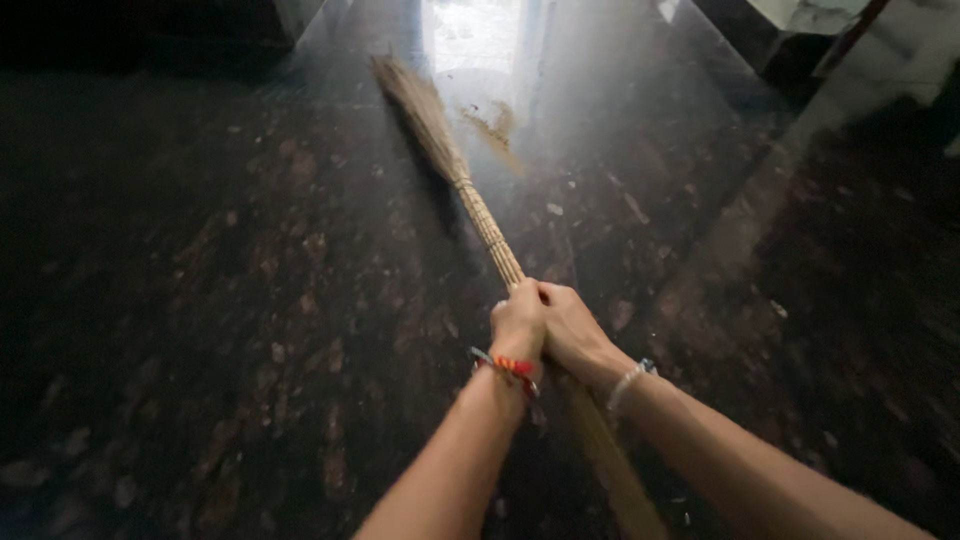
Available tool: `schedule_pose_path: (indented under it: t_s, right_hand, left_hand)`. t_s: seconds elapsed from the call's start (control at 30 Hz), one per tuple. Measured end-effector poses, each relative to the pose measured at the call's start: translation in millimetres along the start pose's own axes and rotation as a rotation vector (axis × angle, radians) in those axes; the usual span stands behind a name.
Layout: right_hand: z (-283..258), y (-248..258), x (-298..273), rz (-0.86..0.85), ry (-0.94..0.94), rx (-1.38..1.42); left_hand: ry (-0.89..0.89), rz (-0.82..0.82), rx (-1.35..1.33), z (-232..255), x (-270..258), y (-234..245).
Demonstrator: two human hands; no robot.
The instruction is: The person spreads a rug on the floor by hand and then sweeps the dark polished floor surface using a broom.
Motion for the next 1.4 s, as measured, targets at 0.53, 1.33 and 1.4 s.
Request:
schedule_pose_path:
  t_s: [0.53, 1.33, 1.4]
  right_hand:
    - [-22.4, 35.4, -96.3, -0.088, -0.272, -0.69]
    - [26.4, 81.1, -141.1, -0.309, -0.365, -0.737]
    - [45.1, 101.4, -152.8, -0.373, -0.412, -0.716]
  left_hand:
    - [0.041, 0.178, -0.161, -49.2, -21.5, -20.5]
    - [0.248, 0.15, -0.299, -57.2, -22.7, 0.7]
    - [0.259, 0.218, -0.339, -49.5, -18.1, 3.8]
Point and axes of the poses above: each hand's wrist, its own x-axis towards the middle knuckle, its own y-axis out of the back of the hand, z = x × y, the point moved 6 cm from there along x, towards the middle knuckle, and after that the axes turned 6 degrees about -z, right-handed, at the moved point
